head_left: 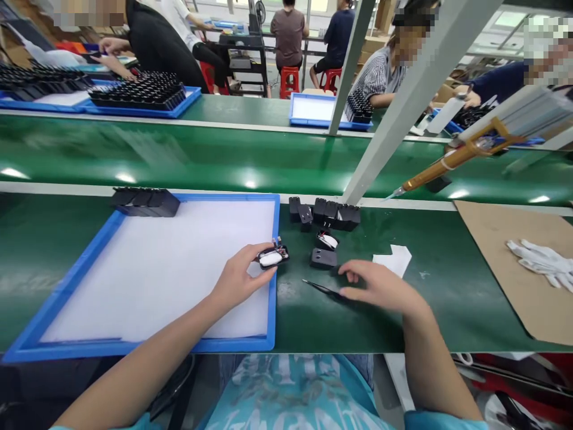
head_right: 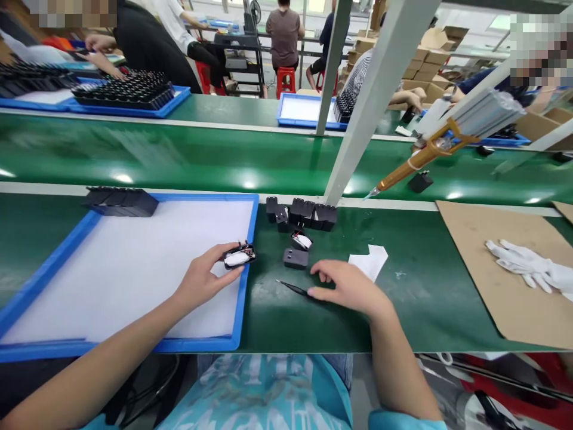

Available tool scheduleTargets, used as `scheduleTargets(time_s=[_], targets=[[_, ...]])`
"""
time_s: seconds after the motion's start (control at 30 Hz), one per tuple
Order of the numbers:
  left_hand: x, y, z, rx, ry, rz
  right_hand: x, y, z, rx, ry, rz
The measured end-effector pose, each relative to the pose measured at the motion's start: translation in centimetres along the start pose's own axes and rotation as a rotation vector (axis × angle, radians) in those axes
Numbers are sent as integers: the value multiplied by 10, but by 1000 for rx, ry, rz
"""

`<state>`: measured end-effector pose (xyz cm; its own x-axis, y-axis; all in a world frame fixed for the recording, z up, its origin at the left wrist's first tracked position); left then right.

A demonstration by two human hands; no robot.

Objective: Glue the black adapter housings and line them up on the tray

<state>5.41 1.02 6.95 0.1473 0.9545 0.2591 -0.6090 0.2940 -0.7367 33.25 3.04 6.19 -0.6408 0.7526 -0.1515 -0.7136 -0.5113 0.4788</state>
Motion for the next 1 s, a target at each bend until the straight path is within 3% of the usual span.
scheduleTargets(time_s=[0.03, 0.17, 0.33, 0.43, 0.53, 0.63, 0.77, 1.0], targets=[[0, 0, 0, -4, -2, -7, 2, 8, -10, -34, 67, 25], [1, -1, 3, -4, -18, -29, 12, 24, -29, -87, 91, 76], [2, -5, 3, -14, -12, -48, 12, 27, -23, -54, 31, 112], [2, -8, 1, -19, 8, -77, 9, 38, -12, 99, -64, 195], [0, -10, -2, -9, 37, -97, 6, 58, 6, 218, -242, 340], [-2, -14, -3, -15, 59, -131, 7, 70, 20, 193, -459, 358], [-2, -22, -2, -30, 75, -199, 8, 85, 23, 42, -688, 376], [-4, -36, -2, -45, 78, -318, 8, 98, 10, -30, -729, 428]])
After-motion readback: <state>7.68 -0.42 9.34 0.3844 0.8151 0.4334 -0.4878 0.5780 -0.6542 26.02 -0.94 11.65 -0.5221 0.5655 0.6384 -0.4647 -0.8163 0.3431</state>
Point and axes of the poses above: each hand's wrist, its own x-axis towards the middle knuckle, its own z-axis out of the back of the hand, y = z × x, the point moved 7 cm from there along x, towards the middle knuckle, and after that the axes turned 3 degrees about -x, right-handed, at the moved point
